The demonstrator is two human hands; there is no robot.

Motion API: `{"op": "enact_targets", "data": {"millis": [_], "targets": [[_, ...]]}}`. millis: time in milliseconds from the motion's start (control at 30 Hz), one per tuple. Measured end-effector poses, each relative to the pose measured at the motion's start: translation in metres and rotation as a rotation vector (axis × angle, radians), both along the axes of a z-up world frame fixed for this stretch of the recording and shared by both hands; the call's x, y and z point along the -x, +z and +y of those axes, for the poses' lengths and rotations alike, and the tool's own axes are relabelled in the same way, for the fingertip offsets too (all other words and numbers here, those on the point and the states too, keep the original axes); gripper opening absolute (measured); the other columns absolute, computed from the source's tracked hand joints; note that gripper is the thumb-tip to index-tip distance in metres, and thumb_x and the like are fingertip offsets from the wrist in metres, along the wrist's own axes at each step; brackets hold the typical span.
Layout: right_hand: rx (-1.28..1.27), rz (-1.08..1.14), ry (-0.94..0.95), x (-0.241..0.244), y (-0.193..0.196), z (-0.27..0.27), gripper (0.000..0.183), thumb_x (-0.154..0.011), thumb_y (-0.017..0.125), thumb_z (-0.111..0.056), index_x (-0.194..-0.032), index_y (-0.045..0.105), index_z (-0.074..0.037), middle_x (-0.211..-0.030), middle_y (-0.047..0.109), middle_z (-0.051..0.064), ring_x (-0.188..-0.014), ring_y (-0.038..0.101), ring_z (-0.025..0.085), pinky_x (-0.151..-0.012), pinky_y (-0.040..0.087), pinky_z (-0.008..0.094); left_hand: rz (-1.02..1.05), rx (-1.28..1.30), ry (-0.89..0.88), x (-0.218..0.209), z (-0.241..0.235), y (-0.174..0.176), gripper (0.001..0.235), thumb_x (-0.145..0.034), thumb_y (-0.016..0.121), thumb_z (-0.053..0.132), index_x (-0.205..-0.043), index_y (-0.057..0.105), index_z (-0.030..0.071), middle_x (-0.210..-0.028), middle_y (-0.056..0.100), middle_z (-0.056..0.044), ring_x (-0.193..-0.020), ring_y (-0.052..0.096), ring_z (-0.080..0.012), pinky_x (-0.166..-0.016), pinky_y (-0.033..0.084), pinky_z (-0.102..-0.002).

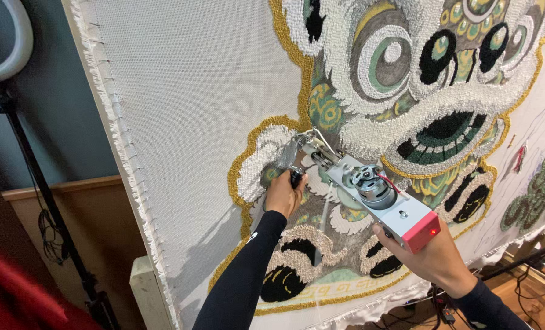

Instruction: The person uses a handheld electric tufting gun to apply yarn loops to a large canvas featuring a pre-drawn design of a stylized lion head. The operator guides the tool across the surface, filling in specific areas with white yarn while maintaining a consistent angle and pressure.

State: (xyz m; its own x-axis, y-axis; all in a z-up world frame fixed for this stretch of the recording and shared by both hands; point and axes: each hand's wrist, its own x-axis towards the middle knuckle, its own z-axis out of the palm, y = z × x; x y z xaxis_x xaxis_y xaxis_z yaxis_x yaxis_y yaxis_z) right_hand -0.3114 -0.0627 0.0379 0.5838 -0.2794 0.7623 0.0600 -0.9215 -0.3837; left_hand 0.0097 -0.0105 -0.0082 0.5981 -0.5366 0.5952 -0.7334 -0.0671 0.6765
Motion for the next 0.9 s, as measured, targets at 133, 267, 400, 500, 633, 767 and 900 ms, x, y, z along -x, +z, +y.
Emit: {"op": "enact_targets", "data": {"millis": [133, 267, 400, 500, 633, 767, 900], "targets": [[0.008, -0.013, -0.026, -0.001, -0.001, 0.001, 0.034, -0.08, 0.079, -0.019, -0.108, 0.071, -0.003, -0.091, 0.072, 0.007, -0.073, 0.066, 0.017, -0.068, 0.054, 0.032, -0.018, -0.019, 0.031, 0.005, 0.004, 0.007, 0.04, -0.101, 0.062, 0.04, -0.088, 0.063, 0.002, -0.067, 0.066, -0.016, -0.054, 0.063, -0.0282, -0.054, 0.05, -0.042], [0.045, -0.091, -0.014, -0.004, -0.006, 0.001, 0.034, -0.084, 0.075, -0.023, -0.108, 0.069, -0.001, -0.091, 0.072, 0.006, -0.075, 0.067, 0.015, -0.067, 0.054, 0.031, -0.079, -0.006, 0.019, 0.005, 0.007, 0.008, 0.04, -0.102, 0.061, 0.038, -0.088, 0.062, 0.001, -0.07, 0.068, -0.016, -0.056, 0.066, -0.0304, -0.056, 0.052, -0.044], [-0.617, 0.068, -0.209, -0.006, -0.017, 0.006, 0.029, -0.093, 0.077, -0.028, -0.091, 0.071, 0.0, -0.062, 0.06, 0.011, -0.051, 0.054, 0.02, -0.048, 0.044, 0.038, -0.103, -0.027, 0.036, 0.009, 0.01, 0.011, 0.039, -0.102, 0.06, 0.037, -0.091, 0.061, 0.0, -0.071, 0.067, -0.018, -0.059, 0.067, -0.0329, -0.058, 0.053, -0.046], [-0.661, -0.057, -0.011, -0.007, -0.019, 0.01, 0.026, -0.089, 0.073, -0.024, -0.081, 0.065, -0.001, -0.057, 0.057, 0.003, -0.047, 0.053, 0.011, -0.044, 0.044, 0.029, -0.054, -0.072, 0.065, 0.013, 0.013, 0.015, 0.039, -0.101, 0.061, 0.039, -0.092, 0.061, 0.001, -0.072, 0.068, -0.019, -0.061, 0.067, -0.0356, -0.06, 0.052, -0.048], [-0.719, -0.074, 0.001, -0.01, -0.022, 0.015, 0.024, -0.09, 0.072, -0.022, -0.081, 0.064, -0.002, -0.058, 0.056, 0.003, -0.048, 0.052, 0.011, -0.044, 0.044, 0.03, -0.1, -0.031, 0.074, 0.012, 0.013, 0.015, 0.039, -0.099, 0.064, 0.039, -0.091, 0.062, 0.0, -0.076, 0.07, -0.02, -0.067, 0.069, -0.0381, -0.063, 0.053, -0.049], [-0.708, -0.093, 0.055, -0.011, -0.023, 0.014, 0.025, -0.092, 0.071, -0.021, -0.08, 0.062, -0.002, -0.057, 0.055, 0.003, -0.048, 0.052, 0.012, -0.044, 0.043, 0.03, -0.143, 0.013, 0.094, 0.008, 0.01, 0.014, 0.039, -0.097, 0.066, 0.038, -0.09, 0.065, 0.0, -0.079, 0.07, -0.021, -0.072, 0.069, -0.0402, -0.065, 0.054, -0.05], [-0.766, -0.125, 0.064, -0.005, -0.025, 0.015, 0.02, -0.091, 0.071, -0.019, -0.083, 0.063, -0.003, -0.058, 0.055, 0.004, -0.048, 0.052, 0.013, -0.045, 0.044, 0.03, -0.144, -0.048, 0.138, 0.01, 0.007, 0.011, 0.041, -0.098, 0.067, 0.042, -0.093, 0.067, 0.001, -0.079, 0.072, -0.021, -0.074, 0.07, -0.039, -0.068, 0.056, -0.048]]}}
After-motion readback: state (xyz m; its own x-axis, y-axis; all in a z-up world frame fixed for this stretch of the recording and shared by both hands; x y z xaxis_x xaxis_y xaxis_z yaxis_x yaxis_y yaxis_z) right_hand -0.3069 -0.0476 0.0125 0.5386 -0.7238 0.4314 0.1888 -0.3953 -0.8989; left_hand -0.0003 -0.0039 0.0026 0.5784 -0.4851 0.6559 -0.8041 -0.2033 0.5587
